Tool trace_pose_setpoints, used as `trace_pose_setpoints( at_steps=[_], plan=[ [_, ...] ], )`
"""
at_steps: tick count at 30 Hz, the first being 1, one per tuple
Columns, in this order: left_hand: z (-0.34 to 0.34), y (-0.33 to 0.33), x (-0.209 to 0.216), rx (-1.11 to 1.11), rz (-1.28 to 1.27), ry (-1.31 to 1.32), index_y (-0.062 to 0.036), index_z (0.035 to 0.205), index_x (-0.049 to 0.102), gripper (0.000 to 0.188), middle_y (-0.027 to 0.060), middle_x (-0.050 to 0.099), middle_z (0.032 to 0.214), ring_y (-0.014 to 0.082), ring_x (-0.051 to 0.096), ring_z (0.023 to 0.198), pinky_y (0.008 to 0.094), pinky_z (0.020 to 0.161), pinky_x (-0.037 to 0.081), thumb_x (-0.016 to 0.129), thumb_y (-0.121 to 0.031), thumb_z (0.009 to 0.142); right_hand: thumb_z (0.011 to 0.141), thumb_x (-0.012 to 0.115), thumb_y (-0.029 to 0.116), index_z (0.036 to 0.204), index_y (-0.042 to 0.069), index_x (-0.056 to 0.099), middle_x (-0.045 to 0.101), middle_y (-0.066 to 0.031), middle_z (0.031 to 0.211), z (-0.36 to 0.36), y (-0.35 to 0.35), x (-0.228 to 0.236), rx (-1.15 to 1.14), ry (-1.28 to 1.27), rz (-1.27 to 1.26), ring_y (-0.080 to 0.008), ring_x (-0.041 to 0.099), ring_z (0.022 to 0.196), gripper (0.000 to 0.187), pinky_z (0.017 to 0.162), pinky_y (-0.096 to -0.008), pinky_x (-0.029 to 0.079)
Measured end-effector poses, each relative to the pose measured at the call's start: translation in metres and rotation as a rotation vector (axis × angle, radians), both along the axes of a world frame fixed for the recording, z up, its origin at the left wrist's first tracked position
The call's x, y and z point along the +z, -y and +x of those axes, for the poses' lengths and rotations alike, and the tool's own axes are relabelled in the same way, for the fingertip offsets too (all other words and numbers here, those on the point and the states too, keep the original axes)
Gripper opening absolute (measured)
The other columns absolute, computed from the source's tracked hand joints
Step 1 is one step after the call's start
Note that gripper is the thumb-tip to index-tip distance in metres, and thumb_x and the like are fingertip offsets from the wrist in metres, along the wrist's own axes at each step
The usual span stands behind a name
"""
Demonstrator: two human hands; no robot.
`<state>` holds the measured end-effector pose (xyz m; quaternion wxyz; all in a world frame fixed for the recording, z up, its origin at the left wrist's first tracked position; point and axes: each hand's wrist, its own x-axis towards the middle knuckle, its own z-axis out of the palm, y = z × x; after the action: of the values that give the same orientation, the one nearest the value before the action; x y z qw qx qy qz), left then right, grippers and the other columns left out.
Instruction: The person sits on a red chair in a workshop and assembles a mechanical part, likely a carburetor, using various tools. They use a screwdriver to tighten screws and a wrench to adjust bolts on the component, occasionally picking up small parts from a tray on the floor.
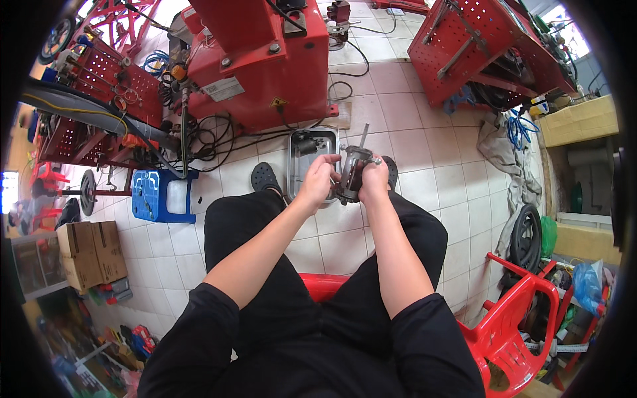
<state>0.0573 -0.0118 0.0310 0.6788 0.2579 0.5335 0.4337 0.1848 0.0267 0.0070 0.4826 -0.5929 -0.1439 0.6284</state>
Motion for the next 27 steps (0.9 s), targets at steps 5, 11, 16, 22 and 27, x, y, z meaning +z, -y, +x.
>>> trace_pose_setpoints(
  at_steps=[5,11,16,22,27],
  plan=[
    [-0.008,-0.007,-0.009,0.24,-0.094,0.258,-0.0018,0.116,0.043,0.03,0.0078,0.047,0.096,0.0178,0.053,0.086,0.0361,0.073,0.049,0.037,-0.001,0.087,0.089,0.033,0.001,0.095,0.004,0.055,0.057,-0.0053,0.081,0.002,-0.002,0.005,-0.1,-0.074,-0.046,-0.0161,0.053,0.069,0.023,0.063,-0.0339,0.048],
    [-0.01,-0.011,0.003,0.251,0.052,0.302,-0.0037,0.114,0.04,0.022,0.0129,0.053,0.114,0.0158,0.055,0.09,0.0309,0.071,0.049,0.047,-0.007,0.093,0.089,0.034,0.003,0.095,0.003,0.056,0.059,-0.0072,0.085,0.003,-0.003,0.003,-0.109,-0.094,-0.041,-0.0177,0.055,0.071,0.024,0.064,-0.0338,0.048],
    [-0.013,-0.011,0.006,0.147,0.152,0.111,-0.0055,0.119,0.039,0.033,0.0107,0.058,0.119,0.0094,0.054,0.087,0.0236,0.071,0.045,0.056,-0.018,0.093,0.09,0.034,0.005,0.095,0.003,0.057,0.059,-0.0071,0.084,0.001,-0.002,0.009,-0.102,-0.107,-0.051,-0.0179,0.055,0.071,0.023,0.064,-0.0342,0.048],
    [-0.01,-0.012,0.008,0.194,0.188,0.198,-0.0038,0.112,0.054,0.02,0.0091,0.063,0.111,0.0056,0.056,0.075,0.0185,0.06,0.047,0.052,-0.015,0.095,0.09,0.034,0.004,0.099,0.005,0.056,0.058,-0.0053,0.082,0.002,-0.002,0.004,-0.064,-0.136,-0.021,-0.0154,0.055,0.07,0.023,0.061,-0.0323,0.048],
    [-0.017,-0.011,0.002,0.15,0.134,0.337,-0.0035,0.113,0.055,0.022,0.0071,0.063,0.106,0.0077,0.055,0.077,0.0219,0.065,0.045,0.052,-0.015,0.094,0.09,0.035,0.003,0.102,0.005,0.055,0.057,-0.0046,0.082,-0.003,0.001,0.018,-0.066,-0.098,-0.054,-0.0145,0.055,0.069,0.023,0.062,-0.0307,0.048]
  ],
)
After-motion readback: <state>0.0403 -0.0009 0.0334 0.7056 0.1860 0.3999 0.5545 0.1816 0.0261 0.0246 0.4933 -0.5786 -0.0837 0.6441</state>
